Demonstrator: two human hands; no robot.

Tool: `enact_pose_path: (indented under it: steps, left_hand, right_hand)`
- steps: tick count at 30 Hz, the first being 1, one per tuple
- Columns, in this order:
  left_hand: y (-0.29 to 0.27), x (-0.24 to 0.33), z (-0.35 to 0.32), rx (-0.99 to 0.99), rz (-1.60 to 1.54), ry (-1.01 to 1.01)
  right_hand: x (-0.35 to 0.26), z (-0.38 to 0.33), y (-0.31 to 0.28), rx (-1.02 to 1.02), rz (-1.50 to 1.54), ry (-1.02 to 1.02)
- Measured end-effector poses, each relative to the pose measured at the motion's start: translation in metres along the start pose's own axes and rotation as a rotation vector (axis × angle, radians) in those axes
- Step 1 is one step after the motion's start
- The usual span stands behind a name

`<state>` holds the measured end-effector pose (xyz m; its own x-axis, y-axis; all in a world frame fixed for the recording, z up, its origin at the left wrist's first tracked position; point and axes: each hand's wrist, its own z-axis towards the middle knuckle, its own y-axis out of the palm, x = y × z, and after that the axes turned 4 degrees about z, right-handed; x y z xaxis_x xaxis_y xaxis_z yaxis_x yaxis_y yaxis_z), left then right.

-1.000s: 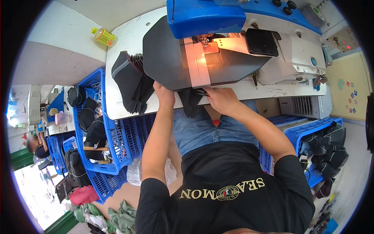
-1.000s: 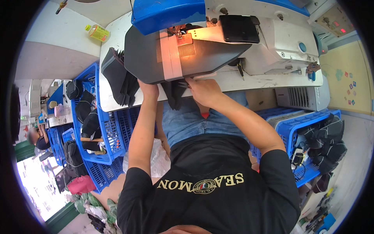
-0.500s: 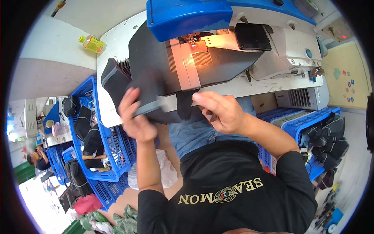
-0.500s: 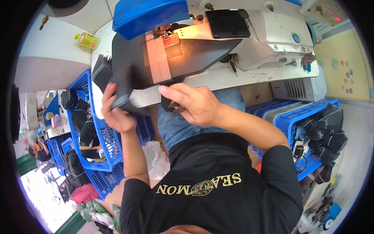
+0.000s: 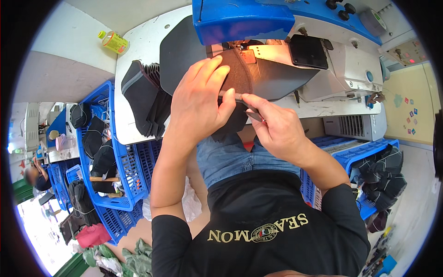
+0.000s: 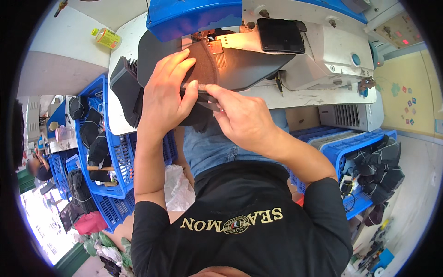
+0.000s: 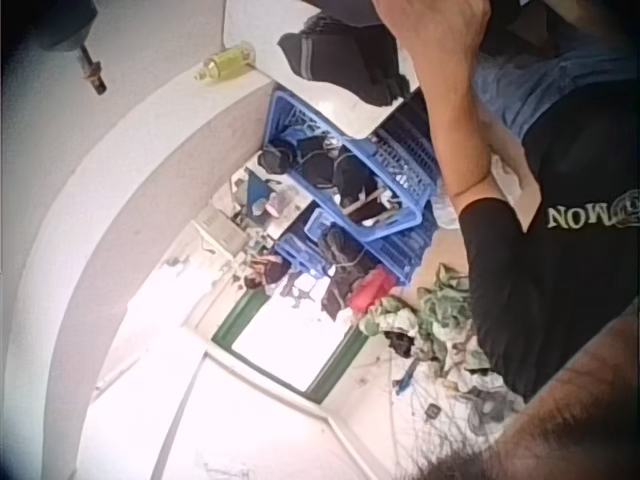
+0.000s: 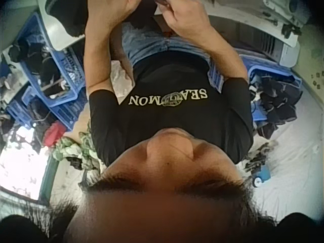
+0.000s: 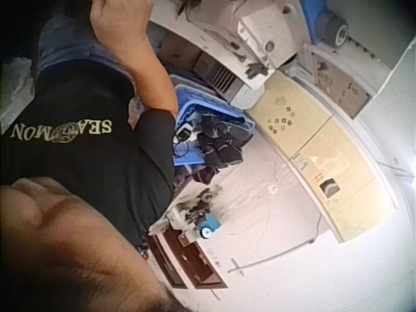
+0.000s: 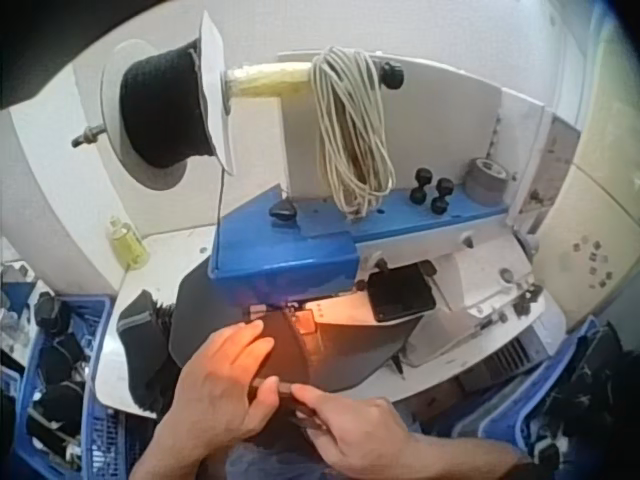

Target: Sew together parts of a shoe upper and bundle them with a rubber band.

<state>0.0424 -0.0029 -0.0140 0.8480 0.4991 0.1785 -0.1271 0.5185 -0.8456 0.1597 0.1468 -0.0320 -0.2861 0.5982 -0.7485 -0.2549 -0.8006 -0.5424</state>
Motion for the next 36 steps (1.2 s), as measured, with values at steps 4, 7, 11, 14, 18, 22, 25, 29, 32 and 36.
enact_pose_path:
  steps: [4,7,11,14,18,22,25,29,32,36]
  left_hand:
    - [0.001,0.001,0.008,-0.05,0.02,-0.004]
    - [-0.003,0.002,0.008,-0.102,-0.052,-0.016]
    - [-0.008,-0.004,0.01,-0.121,-0.045,0.032]
    - [-0.011,-0.004,0.011,-0.153,-0.052,0.023]
    - [-0.012,-0.007,0.012,-0.175,-0.097,0.029]
    - [-0.012,-0.011,0.015,-0.155,-0.117,0.03]
    - [-0.01,-0.015,0.019,-0.142,-0.165,0.033]
    - [-0.01,-0.017,0.023,-0.11,-0.19,0.035]
    - [-0.01,-0.02,0.026,-0.121,-0.206,0.028]
    - [-0.006,-0.027,0.028,-0.117,-0.197,0.052]
  right_hand:
    - [-0.001,0.005,-0.007,-0.012,-0.074,-0.009]
    - [0.0,0.003,-0.009,-0.01,-0.116,-0.032]
    - [-0.001,0.002,-0.01,-0.039,-0.208,-0.067]
    - [-0.003,0.004,-0.011,-0.041,-0.248,-0.09]
    - [-0.011,0.008,-0.014,-0.102,-0.305,0.007]
    - [-0.013,0.012,-0.015,-0.113,-0.358,0.014]
    - [-0.014,0.016,-0.015,-0.138,-0.4,0.05]
    - [-0.013,0.02,-0.013,-0.128,-0.438,0.037]
    - [-0.012,0.022,-0.012,-0.121,-0.446,0.024]
    - [-0.012,0.025,-0.012,-0.13,-0.478,0.033]
